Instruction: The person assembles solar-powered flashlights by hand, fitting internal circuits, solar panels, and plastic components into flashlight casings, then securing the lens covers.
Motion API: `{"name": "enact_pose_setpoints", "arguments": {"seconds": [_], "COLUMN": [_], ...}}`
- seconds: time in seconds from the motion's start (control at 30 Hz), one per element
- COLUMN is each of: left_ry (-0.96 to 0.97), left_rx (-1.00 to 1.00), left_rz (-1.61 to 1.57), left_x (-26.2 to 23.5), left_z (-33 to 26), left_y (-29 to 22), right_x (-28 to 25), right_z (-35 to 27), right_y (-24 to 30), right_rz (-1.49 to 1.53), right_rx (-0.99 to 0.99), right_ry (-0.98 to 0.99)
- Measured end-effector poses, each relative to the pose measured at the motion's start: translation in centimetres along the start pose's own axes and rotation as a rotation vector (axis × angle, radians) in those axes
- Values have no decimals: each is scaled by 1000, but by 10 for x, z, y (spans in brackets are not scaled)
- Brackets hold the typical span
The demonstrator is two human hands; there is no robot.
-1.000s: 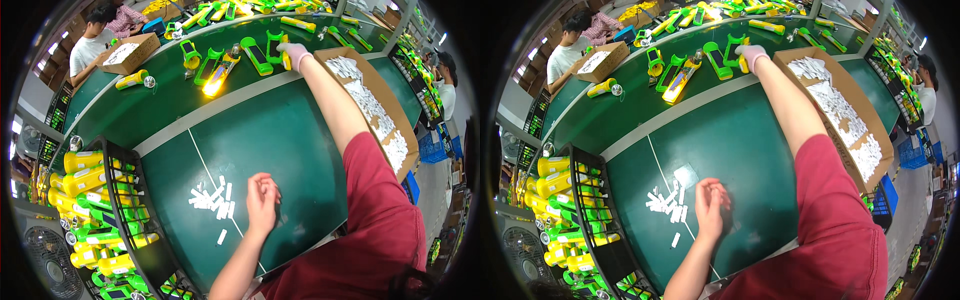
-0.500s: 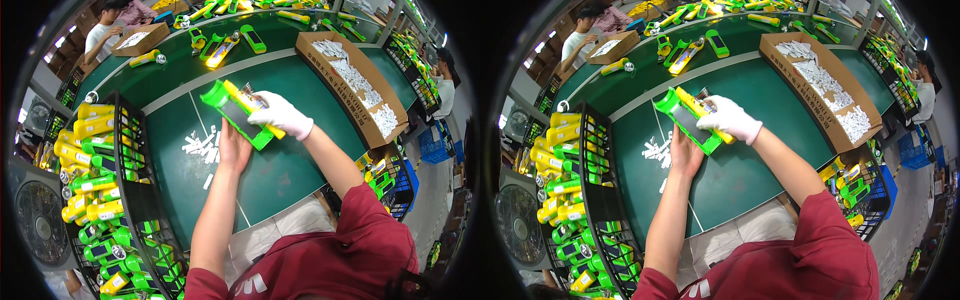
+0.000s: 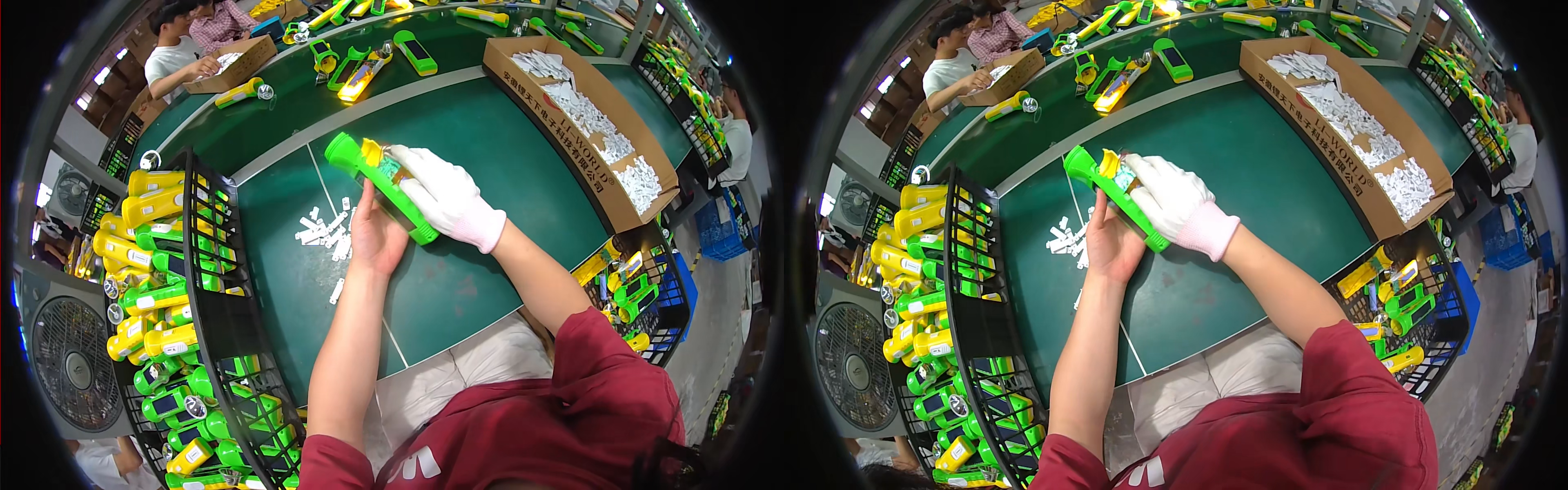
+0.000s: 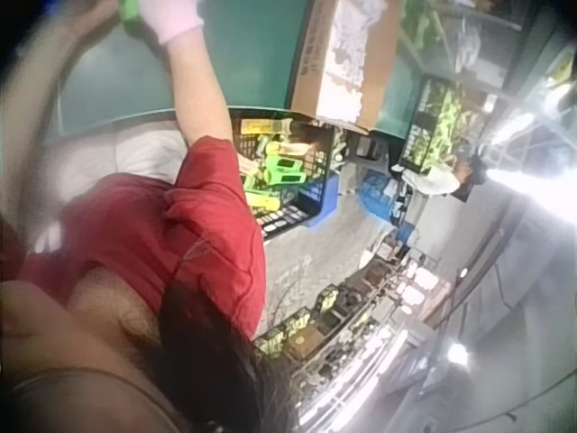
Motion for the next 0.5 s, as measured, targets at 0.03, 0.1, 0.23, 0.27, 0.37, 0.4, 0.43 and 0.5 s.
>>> {"name": "enact_pose_setpoints", "arguments": {"seconds": [0.03, 0.1, 0.23, 0.27, 0.37, 0.4, 0.43, 0.5], "left_ry": [4, 7, 33, -18, 26, 12, -4, 1], "left_rx": [14, -20, -19, 35, 56, 51, 47, 81], "left_rz": [-24, -55, -113, -116, -83, -82, -81, 22], "left_x": [1, -2, -7, -8, -15, -18, -17, -12], "left_z": [-1, -1, 3, 3, -1, 1, 3, 3], "left_y": [-1, -1, -2, -3, -7, -5, -3, 2], "right_x": [-2, -9, -22, -23, -11, -1, 6, 9], "right_z": [-1, 0, 7, 7, -6, -10, -12, -11], "right_y": [1, 3, 12, 20, 46, 42, 41, 33], "right_rz": [63, -62, 61, -16, -241, -272, -301, -309], "right_rx": [-81, -229, 37, -26, -80, -95, -110, -47], "right_ry": [-56, -99, -185, -125, 33, -41, -114, -107]}}
Point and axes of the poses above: each hand's wrist, its own z-axis towards the middle knuckle, its own x-axis out of the palm, y = z × x, the point moved 2 cm from there along z, towards the middle knuckle, and after that the axes turned 4 degrees about x, right-handed, at the moved point
